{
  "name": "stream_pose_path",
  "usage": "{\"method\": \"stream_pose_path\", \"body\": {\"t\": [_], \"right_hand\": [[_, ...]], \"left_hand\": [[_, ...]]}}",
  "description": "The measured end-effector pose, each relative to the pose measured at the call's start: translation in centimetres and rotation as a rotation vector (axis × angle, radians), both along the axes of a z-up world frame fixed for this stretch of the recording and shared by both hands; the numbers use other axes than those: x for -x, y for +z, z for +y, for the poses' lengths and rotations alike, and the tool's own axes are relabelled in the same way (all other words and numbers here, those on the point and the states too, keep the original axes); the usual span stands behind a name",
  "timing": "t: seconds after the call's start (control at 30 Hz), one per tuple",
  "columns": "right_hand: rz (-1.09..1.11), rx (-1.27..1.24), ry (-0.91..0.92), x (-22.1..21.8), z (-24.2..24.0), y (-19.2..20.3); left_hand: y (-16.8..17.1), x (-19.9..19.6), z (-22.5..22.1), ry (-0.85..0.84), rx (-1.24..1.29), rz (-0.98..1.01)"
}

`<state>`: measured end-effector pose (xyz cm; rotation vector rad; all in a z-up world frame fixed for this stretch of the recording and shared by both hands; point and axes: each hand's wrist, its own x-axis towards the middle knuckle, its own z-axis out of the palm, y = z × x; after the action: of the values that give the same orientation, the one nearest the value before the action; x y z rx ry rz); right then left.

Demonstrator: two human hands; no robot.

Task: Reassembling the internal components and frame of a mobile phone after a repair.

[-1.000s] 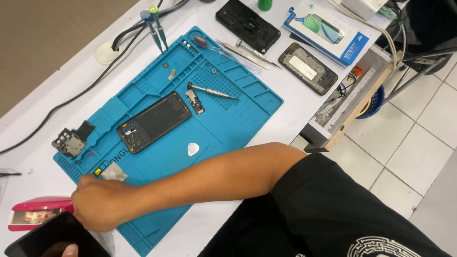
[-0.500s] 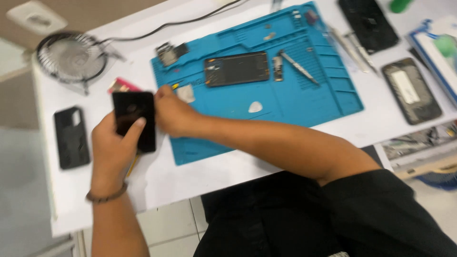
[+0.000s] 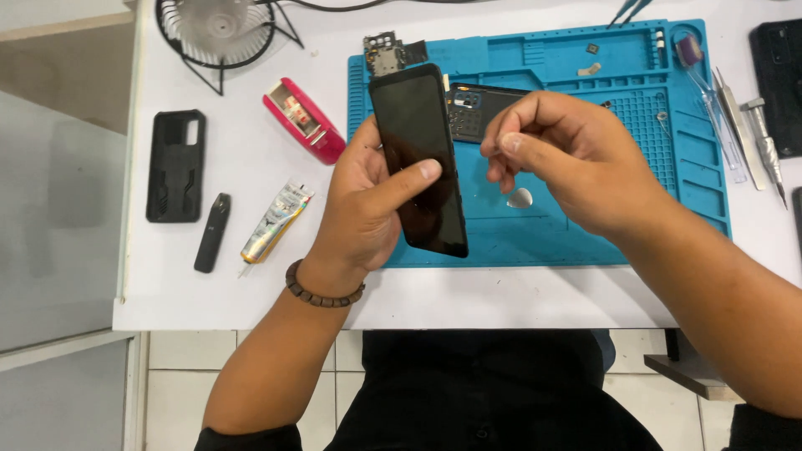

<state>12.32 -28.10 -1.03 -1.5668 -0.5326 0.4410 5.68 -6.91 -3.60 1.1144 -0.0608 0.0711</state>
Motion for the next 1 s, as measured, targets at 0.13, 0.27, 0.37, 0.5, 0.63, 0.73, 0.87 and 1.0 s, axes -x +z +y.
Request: {"method": "stream_pose_path", "body": {"t": [0.13,0.27,0.37,0.5,0.63,0.73,0.87,1.0], "right_hand": [[0.069,-0.134,0.024,-0.4,-2.1,-1.9],[0.134,-0.240,0.028,-0.6,-2.6,-3.2],[0.175,-0.248,0.033,-0.6,-2.4,-3.8],[0.241,-0.227,-0.008,-0.4,-2.4,-4.9],[0.325,-0.221,-0.006,-0.5,-2.4,-5.3],[0.338,-0.151,-0.037,-0.4,-2.4,-5.3],[0.279,-0.050,-0.057,-0.3,-2.3,-5.2],[0.250,0.005,-0.094,-0.2,-2.3,-5.2]], "left_hand": [[-0.4,-2.0,-1.9,-0.126,0.063,0.107],[-1.4,-3.3,-2.8,-0.145,0.051,0.111],[-2.3,-3.7,-3.3,-0.076,-0.032,0.106],[-3.1,-3.4,-3.7,0.019,-0.193,0.115],[-2.8,-3.0,-3.8,0.014,-0.197,0.145],[-2.5,-2.9,-3.8,-0.005,-0.205,0.167],[-2.1,-2.9,-3.5,-0.020,-0.213,0.203],[-1.9,-2.7,-3.5,-0.032,-0.269,0.173]]}}
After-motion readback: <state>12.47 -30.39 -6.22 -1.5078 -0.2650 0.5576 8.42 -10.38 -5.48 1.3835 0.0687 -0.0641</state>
